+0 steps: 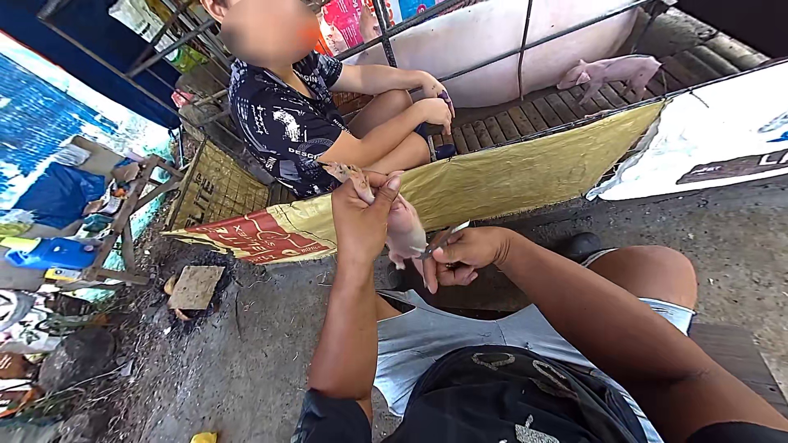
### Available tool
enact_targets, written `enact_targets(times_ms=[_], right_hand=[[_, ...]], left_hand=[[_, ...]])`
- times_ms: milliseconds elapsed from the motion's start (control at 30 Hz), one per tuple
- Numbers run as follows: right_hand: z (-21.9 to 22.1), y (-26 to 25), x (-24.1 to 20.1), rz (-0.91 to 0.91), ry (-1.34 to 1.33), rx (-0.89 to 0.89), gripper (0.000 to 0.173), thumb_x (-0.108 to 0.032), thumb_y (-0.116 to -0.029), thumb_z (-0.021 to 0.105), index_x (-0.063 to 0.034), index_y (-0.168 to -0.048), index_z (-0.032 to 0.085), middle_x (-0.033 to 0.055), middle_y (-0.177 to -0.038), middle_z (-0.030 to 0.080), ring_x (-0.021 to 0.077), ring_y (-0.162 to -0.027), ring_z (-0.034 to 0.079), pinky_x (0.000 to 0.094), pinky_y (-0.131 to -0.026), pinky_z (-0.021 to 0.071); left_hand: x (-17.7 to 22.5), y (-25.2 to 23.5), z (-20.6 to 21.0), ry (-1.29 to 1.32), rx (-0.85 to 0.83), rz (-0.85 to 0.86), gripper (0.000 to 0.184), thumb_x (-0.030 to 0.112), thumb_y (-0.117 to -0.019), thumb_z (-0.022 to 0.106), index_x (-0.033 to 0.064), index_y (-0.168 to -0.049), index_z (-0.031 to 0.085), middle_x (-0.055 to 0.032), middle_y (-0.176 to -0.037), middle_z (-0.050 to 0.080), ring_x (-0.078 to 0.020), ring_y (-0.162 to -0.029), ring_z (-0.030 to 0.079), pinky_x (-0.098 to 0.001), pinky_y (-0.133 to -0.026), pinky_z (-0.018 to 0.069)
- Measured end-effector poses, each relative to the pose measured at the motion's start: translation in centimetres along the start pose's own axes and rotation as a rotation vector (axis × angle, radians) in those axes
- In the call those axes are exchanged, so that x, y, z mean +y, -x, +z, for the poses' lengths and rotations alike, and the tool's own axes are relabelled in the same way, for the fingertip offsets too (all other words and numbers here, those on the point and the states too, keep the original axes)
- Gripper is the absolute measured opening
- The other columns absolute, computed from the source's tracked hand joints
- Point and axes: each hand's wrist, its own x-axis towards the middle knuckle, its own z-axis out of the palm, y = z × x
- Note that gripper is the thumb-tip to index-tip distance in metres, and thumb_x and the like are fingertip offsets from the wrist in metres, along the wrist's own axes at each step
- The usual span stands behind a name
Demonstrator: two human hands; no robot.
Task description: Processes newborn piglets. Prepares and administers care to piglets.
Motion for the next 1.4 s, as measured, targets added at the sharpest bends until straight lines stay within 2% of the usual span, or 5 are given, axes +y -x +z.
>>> enact_targets(times_ms=[333, 667, 833, 1000, 1400], right_hand=[[-2.4, 0.2, 0.5, -0.189, -0.167, 0.171, 0.053, -0.061, -0.1013, 0.049, -0.0134, -0.084, 0.064, -0.0108, -0.055, 0.049, -0.0015, -0.044, 0.047, 0.0154, -0.041, 0.0389], [2.5, 6.0, 0.7, -0.183, 0.603, 0.806, 0.026, -0.019, -0.1088, 0.046, -0.0065, -0.116, 0.068, -0.0056, -0.081, 0.059, 0.0006, -0.070, 0.054, 0.0177, -0.064, 0.0465], [8.8, 7.1, 7.0, -0.116, 0.042, 0.926, 0.071, -0.078, -0.0914, 0.049, -0.0139, -0.116, 0.067, -0.0076, -0.072, 0.056, 0.0005, -0.055, 0.047, 0.0179, -0.048, 0.0397], [12.4, 7.0, 11.8, 0.000, -0.438, 0.987, 0.032, -0.011, -0.0816, 0.063, -0.0088, -0.114, 0.063, 0.0014, -0.083, 0.060, 0.0131, -0.066, 0.061, 0.0318, -0.056, 0.0551], [7.3, 4.2, 11.0, -0.163, -0.771, 0.765, 0.044, -0.018, -0.0904, 0.057, -0.0077, -0.133, 0.060, 0.0089, -0.099, 0.066, 0.0273, -0.090, 0.069, 0.0570, -0.080, 0.0603]], left_hand=[[1.4, 0.1, 0.0, 0.061, -0.041, 0.007, 0.005, 0.004, -0.0926, 0.073, 0.0021, -0.095, 0.069, -0.0022, -0.075, 0.067, -0.0078, -0.063, 0.062, -0.0230, -0.058, 0.0547], [-2.6, 2.4, -0.7, 0.077, -0.066, 0.093, 0.003, 0.005, -0.0927, 0.073, 0.0039, -0.095, 0.071, -0.0035, -0.090, 0.067, -0.0097, -0.073, 0.063, -0.0239, -0.064, 0.0560], [-5.1, 3.6, -0.5, 0.033, -0.043, 0.190, 0.005, 0.008, -0.0930, 0.074, 0.0043, -0.097, 0.072, -0.0017, -0.091, 0.063, -0.0079, -0.076, 0.060, -0.0220, -0.065, 0.0536], [-8.5, 4.9, 0.2, 0.057, 0.008, 0.118, 0.006, 0.009, -0.0929, 0.075, 0.0054, -0.096, 0.072, -0.0021, -0.092, 0.064, -0.0097, -0.079, 0.061, -0.0240, -0.068, 0.0548], [-17.6, 9.1, 2.6, 0.122, -0.014, -0.092, 0.004, 0.006, -0.0931, 0.074, 0.0034, -0.096, 0.072, -0.0023, -0.088, 0.069, -0.0105, -0.079, 0.065, -0.0260, -0.070, 0.0571]])
